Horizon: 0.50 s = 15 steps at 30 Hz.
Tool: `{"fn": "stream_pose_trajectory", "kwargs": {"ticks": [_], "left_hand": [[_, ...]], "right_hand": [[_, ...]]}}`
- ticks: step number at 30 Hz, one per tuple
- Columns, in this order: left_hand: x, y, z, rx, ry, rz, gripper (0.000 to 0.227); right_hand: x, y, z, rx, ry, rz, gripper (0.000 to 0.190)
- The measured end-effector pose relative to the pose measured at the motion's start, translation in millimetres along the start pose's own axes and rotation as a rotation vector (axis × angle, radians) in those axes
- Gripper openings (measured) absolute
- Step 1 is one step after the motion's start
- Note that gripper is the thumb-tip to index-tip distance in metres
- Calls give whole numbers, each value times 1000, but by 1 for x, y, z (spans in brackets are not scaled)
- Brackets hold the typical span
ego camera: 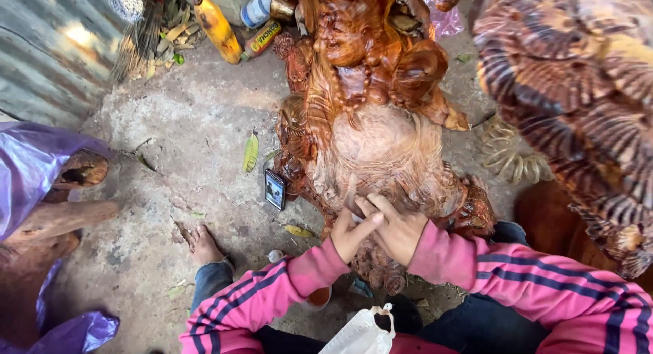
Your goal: The person applies a protective finish or oil to a large wooden Buddha sculpture using a cloth to enhance the wood grain and detail.
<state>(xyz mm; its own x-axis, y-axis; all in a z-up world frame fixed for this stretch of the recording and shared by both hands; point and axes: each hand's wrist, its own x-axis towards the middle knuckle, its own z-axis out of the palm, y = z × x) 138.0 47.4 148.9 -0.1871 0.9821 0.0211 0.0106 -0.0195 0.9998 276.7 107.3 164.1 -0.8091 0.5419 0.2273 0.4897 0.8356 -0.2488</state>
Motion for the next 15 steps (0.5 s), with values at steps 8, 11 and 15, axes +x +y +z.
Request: {"fn": "stream_pose_trajectory", "kwargs": {"ticks": [8,11,15], "left_hand": [[97,6,-44,812,180,717,29],[119,24,-36,1197,265,970,19],[166,25,-4,1319,324,1141,14]], "right_hand": [[-3,-1,-27,142,-212,-33,68],[-4,-7,-28,210,-279,-2,66],[-3,-11,-30,229,-339,37,62]]}}
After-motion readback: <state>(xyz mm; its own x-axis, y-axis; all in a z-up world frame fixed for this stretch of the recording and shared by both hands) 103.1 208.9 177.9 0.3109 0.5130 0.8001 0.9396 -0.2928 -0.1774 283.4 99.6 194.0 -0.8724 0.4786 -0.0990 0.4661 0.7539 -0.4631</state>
